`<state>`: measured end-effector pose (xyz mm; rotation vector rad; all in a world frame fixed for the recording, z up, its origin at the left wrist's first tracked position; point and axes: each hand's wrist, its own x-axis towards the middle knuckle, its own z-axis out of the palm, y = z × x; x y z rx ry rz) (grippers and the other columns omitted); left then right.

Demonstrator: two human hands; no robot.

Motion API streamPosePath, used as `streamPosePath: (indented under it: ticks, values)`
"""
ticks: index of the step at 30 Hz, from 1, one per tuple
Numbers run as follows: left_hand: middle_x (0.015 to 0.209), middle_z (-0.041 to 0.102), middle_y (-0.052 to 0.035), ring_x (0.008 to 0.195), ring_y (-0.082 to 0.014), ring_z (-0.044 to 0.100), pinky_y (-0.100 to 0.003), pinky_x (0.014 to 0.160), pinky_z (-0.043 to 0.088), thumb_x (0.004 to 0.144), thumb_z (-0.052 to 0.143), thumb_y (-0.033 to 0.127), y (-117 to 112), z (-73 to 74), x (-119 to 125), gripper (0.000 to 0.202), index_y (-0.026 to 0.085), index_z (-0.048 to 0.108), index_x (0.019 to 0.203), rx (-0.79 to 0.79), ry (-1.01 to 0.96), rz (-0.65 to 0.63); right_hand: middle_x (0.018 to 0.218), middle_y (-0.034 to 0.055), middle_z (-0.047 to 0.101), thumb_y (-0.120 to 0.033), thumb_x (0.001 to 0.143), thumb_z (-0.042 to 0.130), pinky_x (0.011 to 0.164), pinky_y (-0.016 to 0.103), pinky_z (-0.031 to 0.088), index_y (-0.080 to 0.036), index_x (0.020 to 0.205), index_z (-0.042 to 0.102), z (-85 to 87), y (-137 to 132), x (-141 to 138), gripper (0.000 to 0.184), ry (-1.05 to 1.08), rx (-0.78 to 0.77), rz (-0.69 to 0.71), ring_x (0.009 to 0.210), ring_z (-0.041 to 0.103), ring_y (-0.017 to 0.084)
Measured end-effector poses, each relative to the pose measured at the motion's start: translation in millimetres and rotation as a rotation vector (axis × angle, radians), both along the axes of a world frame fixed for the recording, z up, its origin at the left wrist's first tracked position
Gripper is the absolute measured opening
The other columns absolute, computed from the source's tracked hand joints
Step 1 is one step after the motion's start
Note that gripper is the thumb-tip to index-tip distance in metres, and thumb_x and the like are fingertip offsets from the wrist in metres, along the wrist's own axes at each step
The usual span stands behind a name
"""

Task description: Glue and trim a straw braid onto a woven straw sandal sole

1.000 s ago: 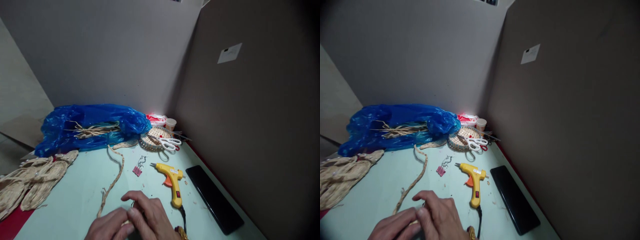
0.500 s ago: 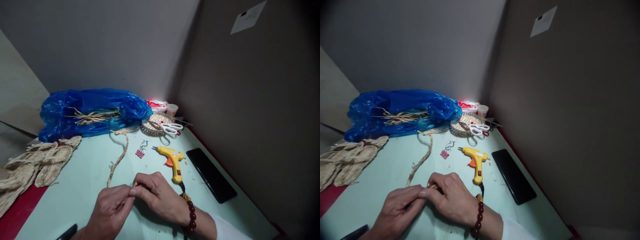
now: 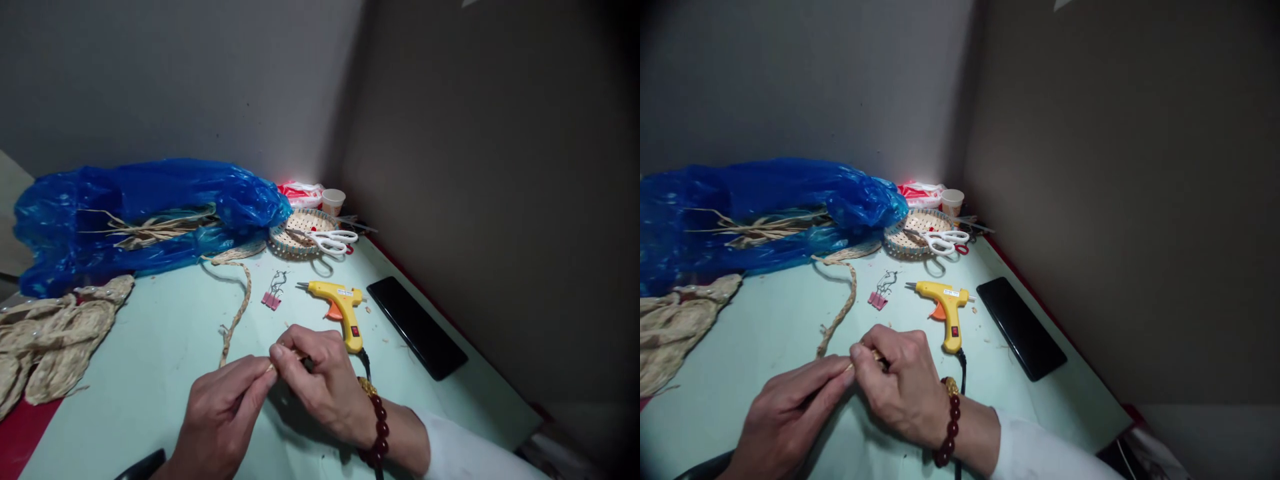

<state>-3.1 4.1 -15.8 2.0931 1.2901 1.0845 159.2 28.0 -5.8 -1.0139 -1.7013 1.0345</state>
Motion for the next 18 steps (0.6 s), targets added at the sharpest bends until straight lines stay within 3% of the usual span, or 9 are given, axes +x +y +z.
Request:
streamPosePath:
  ticks: [3, 7, 14, 18]
  values:
    - [0.064, 0.068, 0.0042, 0.061, -0.0133, 0.068, -0.021, 0.061, 0.05, 0.088, 0.057, 0.013, -4.8, 5.0, -4.3, 0.02, 0.025, 0.07, 0.078, -0.005, -0.036, -0.011, 0.051, -0.0044, 0.05, -0.028, 0.094, 0.053, 0.048, 0.022, 0.031, -0.019, 0.067, 0.054, 2.6, -0.2, -3.4, 0.028, 0.077, -0.148, 0.047, 0.047, 0.04, 0.009]
    - [0.066, 0.07, 0.0033, 0.059, -0.0131, 0.064, -0.023, 0.061, 0.045, 0.089, 0.058, 0.023, -5.8, 16.0, -4.8, 0.023, 0.026, 0.073, 0.073, -0.185, -0.182, -0.02, 0.051, -0.0043, 0.054, -0.035, 0.098, 0.048, 0.048, 0.022, 0.035, -0.02, 0.072, 0.053, 4.8, 0.6, -3.2, 0.03, 0.182, -0.265, 0.14, 0.047, 0.041, 0.01]
    - [0.064, 0.066, 0.0013, 0.064, -0.0148, 0.058, -0.022, 0.062, 0.045, 0.089, 0.056, 0.036, 10.0, 16.4, -0.6, 0.031, 0.021, 0.069, 0.065, -0.484, -0.362, 0.013, 0.062, -0.004, 0.054, -0.03, 0.1, 0.048, 0.063, 0.023, 0.039, -0.02, 0.075, 0.056, 5.0, 3.0, 1.7, 0.028, 0.164, -0.168, 0.122, 0.06, 0.049, 0.011]
    - [0.059, 0.053, 0.0018, 0.059, -0.014, 0.045, -0.023, 0.055, 0.036, 0.085, 0.06, 0.044, 12.9, 11.0, -2.3, 0.034, 0.019, 0.063, 0.062, -0.523, -0.335, 0.082, 0.081, -0.0014, 0.064, -0.031, 0.103, 0.041, 0.071, 0.024, 0.042, -0.023, 0.105, 0.059, 7.9, 12.6, 11.2, 0.02, 0.176, -0.117, 0.047, 0.072, 0.055, 0.013]
